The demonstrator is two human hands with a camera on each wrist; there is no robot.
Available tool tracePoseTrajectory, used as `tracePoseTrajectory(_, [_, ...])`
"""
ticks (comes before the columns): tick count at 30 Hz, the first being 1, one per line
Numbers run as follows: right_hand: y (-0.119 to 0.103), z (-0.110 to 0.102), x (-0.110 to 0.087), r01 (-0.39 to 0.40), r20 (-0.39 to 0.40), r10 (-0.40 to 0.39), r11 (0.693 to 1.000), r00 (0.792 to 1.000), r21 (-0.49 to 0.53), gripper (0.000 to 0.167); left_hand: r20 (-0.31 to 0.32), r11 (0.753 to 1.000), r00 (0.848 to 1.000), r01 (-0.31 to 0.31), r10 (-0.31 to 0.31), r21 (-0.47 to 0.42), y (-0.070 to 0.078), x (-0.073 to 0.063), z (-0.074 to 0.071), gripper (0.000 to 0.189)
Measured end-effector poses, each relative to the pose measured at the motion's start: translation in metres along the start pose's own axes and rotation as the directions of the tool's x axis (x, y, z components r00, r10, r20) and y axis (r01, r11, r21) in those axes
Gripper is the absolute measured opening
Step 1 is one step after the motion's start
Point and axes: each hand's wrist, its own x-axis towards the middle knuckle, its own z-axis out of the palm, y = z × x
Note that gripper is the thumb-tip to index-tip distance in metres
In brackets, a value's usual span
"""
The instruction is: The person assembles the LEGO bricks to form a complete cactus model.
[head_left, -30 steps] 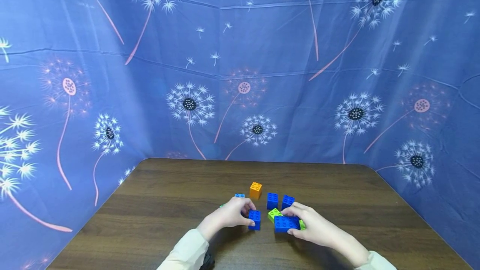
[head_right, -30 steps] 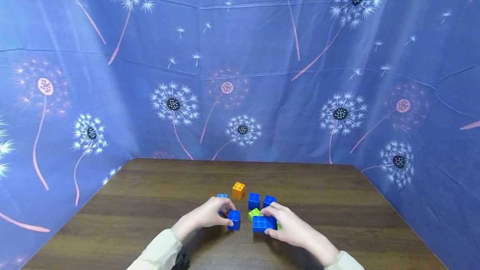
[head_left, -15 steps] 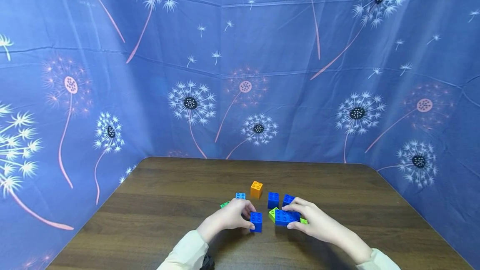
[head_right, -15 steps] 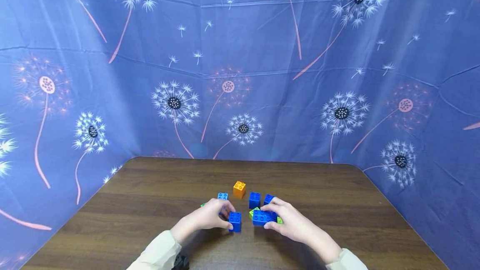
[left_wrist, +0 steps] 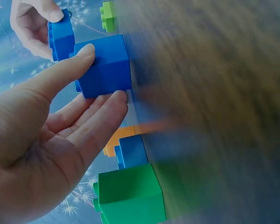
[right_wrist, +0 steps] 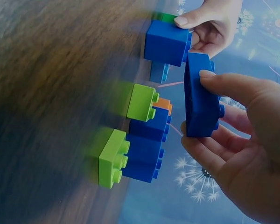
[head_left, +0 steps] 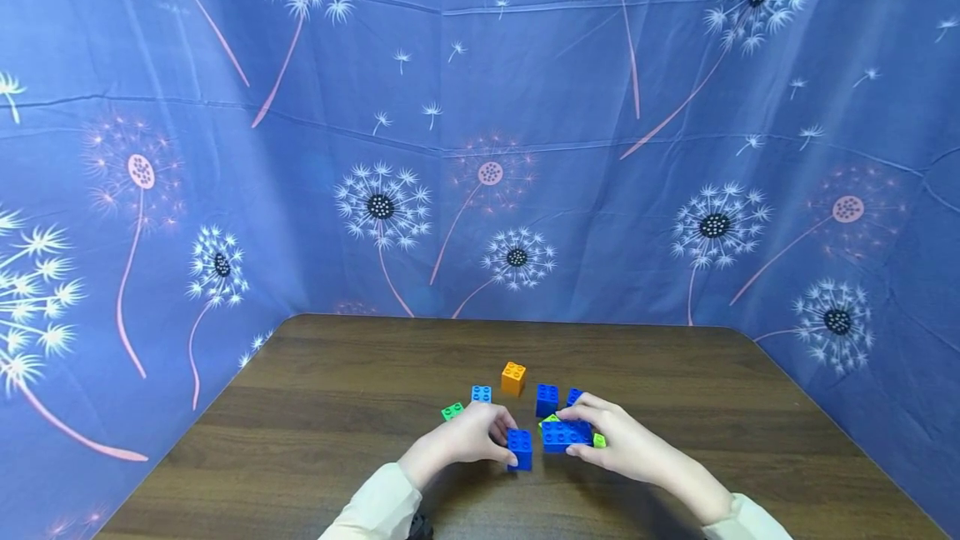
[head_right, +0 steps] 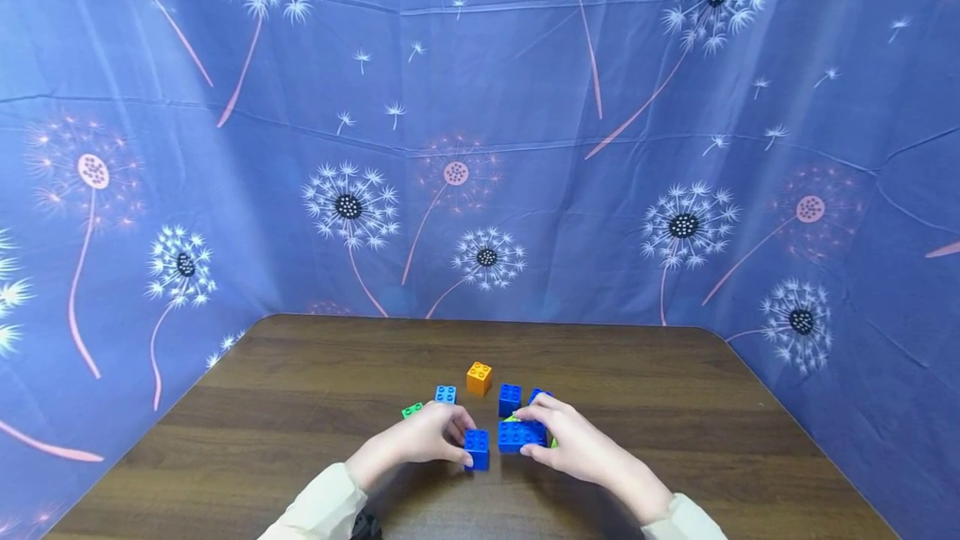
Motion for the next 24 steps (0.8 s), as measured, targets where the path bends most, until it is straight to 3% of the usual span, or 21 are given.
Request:
tracePoseTrajectory(8, [-0.002,0.005,0.005,0.032,-0.027,-0.032,0.999,0.999,0.009,0.030,-0.002,0.999,1.000,0.008,-0.008,-0.038,0.002,0.000,0.002,0.030])
tracePoseTrajectory(24, [-0.012,0.013,0.014,-0.030,0.069,0.029,1.000,0.997,0.006,0.028,0.029,0.999,1.000,-0.006,0.008,-0.045,0.004,0.002,0.006,0.032])
